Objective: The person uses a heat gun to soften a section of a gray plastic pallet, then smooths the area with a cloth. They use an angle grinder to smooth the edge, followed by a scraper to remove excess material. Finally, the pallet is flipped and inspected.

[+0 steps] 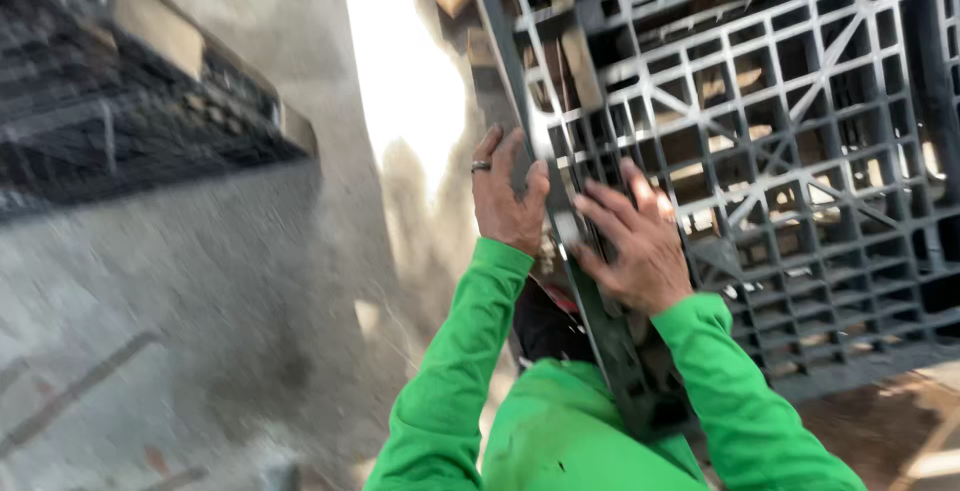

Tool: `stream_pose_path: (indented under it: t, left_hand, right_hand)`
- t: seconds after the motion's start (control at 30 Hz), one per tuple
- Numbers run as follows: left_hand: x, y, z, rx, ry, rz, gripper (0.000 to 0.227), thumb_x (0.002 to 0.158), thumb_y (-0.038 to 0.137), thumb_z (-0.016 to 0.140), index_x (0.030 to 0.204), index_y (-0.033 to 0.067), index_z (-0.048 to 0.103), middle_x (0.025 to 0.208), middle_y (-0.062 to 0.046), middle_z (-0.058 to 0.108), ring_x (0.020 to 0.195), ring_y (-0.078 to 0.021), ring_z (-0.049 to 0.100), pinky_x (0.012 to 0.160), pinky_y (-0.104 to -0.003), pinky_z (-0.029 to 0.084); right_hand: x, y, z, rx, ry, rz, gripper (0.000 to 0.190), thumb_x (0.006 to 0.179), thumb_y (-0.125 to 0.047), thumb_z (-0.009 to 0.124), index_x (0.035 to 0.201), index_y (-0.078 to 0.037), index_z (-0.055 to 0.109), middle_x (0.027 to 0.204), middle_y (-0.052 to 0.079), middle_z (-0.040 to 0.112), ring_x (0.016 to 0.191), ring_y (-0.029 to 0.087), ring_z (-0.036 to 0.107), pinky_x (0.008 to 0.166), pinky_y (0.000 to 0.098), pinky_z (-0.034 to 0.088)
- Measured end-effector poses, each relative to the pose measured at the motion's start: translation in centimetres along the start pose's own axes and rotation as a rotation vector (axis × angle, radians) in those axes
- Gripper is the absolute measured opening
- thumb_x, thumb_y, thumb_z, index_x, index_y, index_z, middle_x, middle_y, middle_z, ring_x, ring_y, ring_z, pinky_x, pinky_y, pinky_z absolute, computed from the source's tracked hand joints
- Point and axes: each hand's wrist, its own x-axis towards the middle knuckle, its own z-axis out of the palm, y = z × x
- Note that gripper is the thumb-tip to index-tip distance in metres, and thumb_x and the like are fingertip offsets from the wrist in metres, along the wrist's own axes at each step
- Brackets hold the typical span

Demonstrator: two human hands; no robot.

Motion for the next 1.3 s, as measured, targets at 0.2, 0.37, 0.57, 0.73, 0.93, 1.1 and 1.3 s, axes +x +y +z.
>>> stream_pose_path:
  t: [0.2, 0.37, 0.57, 0.73, 0.93, 1.1, 1.3]
  left_hand:
    - [8.0, 3.3, 1.0, 0.332, -0.035, 0.431, 0.034, 0.090, 0.020, 0.075, 0.122, 0.0132, 0.067, 0.155, -0.016, 0.045, 0.151, -0.0434, 0.038, 0.124, -0.057, 0.033]
    - [11.7, 4.4, 2.5, 0.336, -0.266, 0.491, 0.031, 0.094, 0.024, 0.074, 0.124, 0.0160, 0.069, 0.160, -0.017, 0.043, 0.151, -0.0456, 0.034, 0.122, -0.066, 0.028]
    - [25.0, 5.0, 6.0, 0.451, -0.290, 0.801, 0.048, 0.092, 0.043, 0.076, 0.131, 0.0167, 0.066, 0.156, -0.015, 0.045, 0.145, -0.0444, 0.040, 0.114, -0.069, 0.036]
    - [35.7, 6.9, 7.6, 0.700, -0.555, 1.055, 0.093, 0.088, 0.072, 0.070, 0.145, 0.0026, 0.045, 0.140, -0.019, 0.049, 0.135, -0.0455, 0.038, 0.112, -0.062, 0.028]
    - [38.1, 10.4, 7.2, 0.949, -0.954, 0.850, 0.102, 0.079, 0.085, 0.063, 0.143, 0.0097, 0.037, 0.106, -0.013, 0.071, 0.135, -0.0351, 0.045, 0.115, -0.073, 0.014]
    - [38.7, 8.4, 7.3, 0.882, -0.931, 0.869, 0.107, 0.075, 0.086, 0.066, 0.142, 0.0103, 0.034, 0.110, -0.017, 0.071, 0.128, -0.0391, 0.051, 0.115, -0.075, 0.012]
    - [39.7, 6.0, 9.6, 0.766, -0.878, 0.902, 0.111, 0.074, 0.087, 0.072, 0.140, 0.0057, 0.034, 0.113, -0.025, 0.068, 0.125, -0.0431, 0.052, 0.112, -0.074, 0.008]
  right_hand:
    - [0.9, -0.6, 0.4, -0.054, 0.085, 0.102, 0.047, 0.085, -0.036, 0.078, 0.127, -0.017, 0.069, 0.140, 0.001, 0.062, 0.145, 0.036, 0.043, 0.114, 0.0554, 0.033]
    - [3.0, -5.2, 1.5, -0.067, 0.249, 0.240, 0.039, 0.086, -0.027, 0.076, 0.122, -0.018, 0.069, 0.154, 0.011, 0.052, 0.154, 0.040, 0.032, 0.119, 0.0671, 0.020]
    - [8.7, -7.8, 4.7, -0.047, 0.293, 0.547, 0.068, 0.078, -0.037, 0.083, 0.136, -0.008, 0.061, 0.162, 0.025, 0.028, 0.152, 0.053, 0.014, 0.113, 0.0787, 0.010]
    - [11.4, -7.1, 6.6, -0.292, 0.321, 0.694, 0.068, 0.077, -0.046, 0.081, 0.133, -0.016, 0.055, 0.159, 0.014, 0.036, 0.152, 0.045, 0.024, 0.117, 0.0747, 0.017]
    - [12.2, -8.1, 7.0, -0.244, 0.167, 0.970, 0.078, 0.072, -0.043, 0.082, 0.140, -0.018, 0.053, 0.143, 0.011, 0.045, 0.146, 0.034, 0.026, 0.117, 0.0665, 0.017]
    - [12.3, -8.3, 6.5, -0.277, 0.229, 0.985, 0.070, 0.073, -0.039, 0.083, 0.135, -0.021, 0.056, 0.143, 0.010, 0.047, 0.149, 0.032, 0.026, 0.121, 0.0641, 0.017]
    - [12.9, -9.8, 7.0, -0.219, 0.319, 1.038, 0.069, 0.070, -0.034, 0.086, 0.132, -0.023, 0.059, 0.142, 0.009, 0.047, 0.149, 0.031, 0.027, 0.123, 0.0655, 0.014]
